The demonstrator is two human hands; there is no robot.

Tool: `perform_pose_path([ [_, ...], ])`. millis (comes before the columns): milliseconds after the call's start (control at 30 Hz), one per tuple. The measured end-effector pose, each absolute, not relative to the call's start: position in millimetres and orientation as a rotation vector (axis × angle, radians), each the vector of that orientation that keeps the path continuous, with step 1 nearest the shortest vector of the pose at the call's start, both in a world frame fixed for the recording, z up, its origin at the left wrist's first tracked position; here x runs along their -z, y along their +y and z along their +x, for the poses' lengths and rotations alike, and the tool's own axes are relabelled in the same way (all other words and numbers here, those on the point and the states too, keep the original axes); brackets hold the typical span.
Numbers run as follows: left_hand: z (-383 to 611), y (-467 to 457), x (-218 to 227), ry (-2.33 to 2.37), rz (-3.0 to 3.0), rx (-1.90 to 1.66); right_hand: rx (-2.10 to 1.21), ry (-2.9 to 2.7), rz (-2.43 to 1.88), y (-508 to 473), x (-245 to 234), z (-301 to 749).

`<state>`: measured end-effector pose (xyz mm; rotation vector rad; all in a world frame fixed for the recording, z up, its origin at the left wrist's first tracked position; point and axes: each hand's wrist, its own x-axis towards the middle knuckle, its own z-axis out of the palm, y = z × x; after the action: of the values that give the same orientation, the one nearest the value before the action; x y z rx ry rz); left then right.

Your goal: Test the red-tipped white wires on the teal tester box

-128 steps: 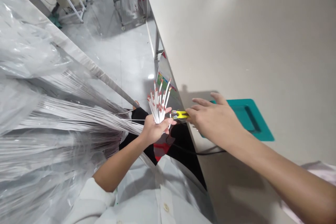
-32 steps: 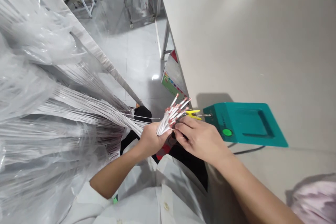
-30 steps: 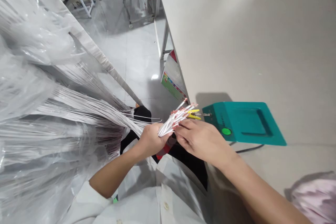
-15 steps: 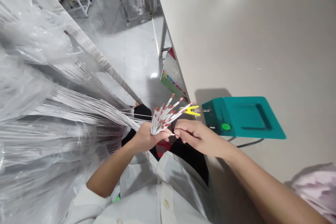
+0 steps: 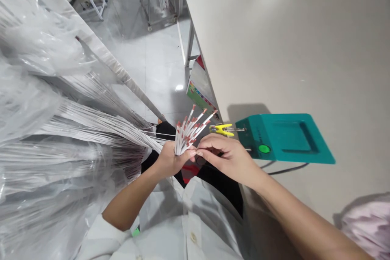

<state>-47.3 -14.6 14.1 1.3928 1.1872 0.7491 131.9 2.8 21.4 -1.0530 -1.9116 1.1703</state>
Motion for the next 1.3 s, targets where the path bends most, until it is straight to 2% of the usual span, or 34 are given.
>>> perform_pose_path([
  [133, -45.9, -14.7, -13.8, 1.208, 1.344, -0.741, -1.185, -1.894, -1.027, 3.9, -17.8, 132.7],
  [233, -44.4, -14.2, -14.6, 1.218, 1.321, -0.757, -1.058, -1.963, -1.036, 4.5, -17.4, 134.0],
  [300, -43.8, -13.9, -14.9, 1.228, 1.309, -0.766, -0.804, -2.079, -1.002, 4.0, -17.7, 135.2],
  [467, -44.4, -13.8, -11.0, 1.205, 1.124, -0.733, 0.072, -2.329, -0.741, -1.1, -12.5, 136.9],
  [567, -45.3, -14.3, -5.9, 1.177, 0.974, -0.782, 0.222, -2.358, -0.713, -5.2, -4.9, 135.5],
  [700, -47.1, -15.2, -2.7, 1.206, 0.916, -0.868, 0.076, -2.269, -0.833, -9.4, 1.6, 134.5],
  [900, -48.5, -16.1, -9.6, 1.238, 1.047, -0.79, -0.477, -1.908, -1.067, -3.9, -10.9, 135.9],
  [1167, -52.9, -15.3, -10.6, 1.124, 1.206, -0.713, -0.947, -2.08, -0.925, 10.4, -23.2, 133.4],
  [1300, -58.3, -14.0, -6.7, 1.032, 1.108, -0.706, -1.222, -1.837, -0.857, 9.7, -18.7, 126.8],
])
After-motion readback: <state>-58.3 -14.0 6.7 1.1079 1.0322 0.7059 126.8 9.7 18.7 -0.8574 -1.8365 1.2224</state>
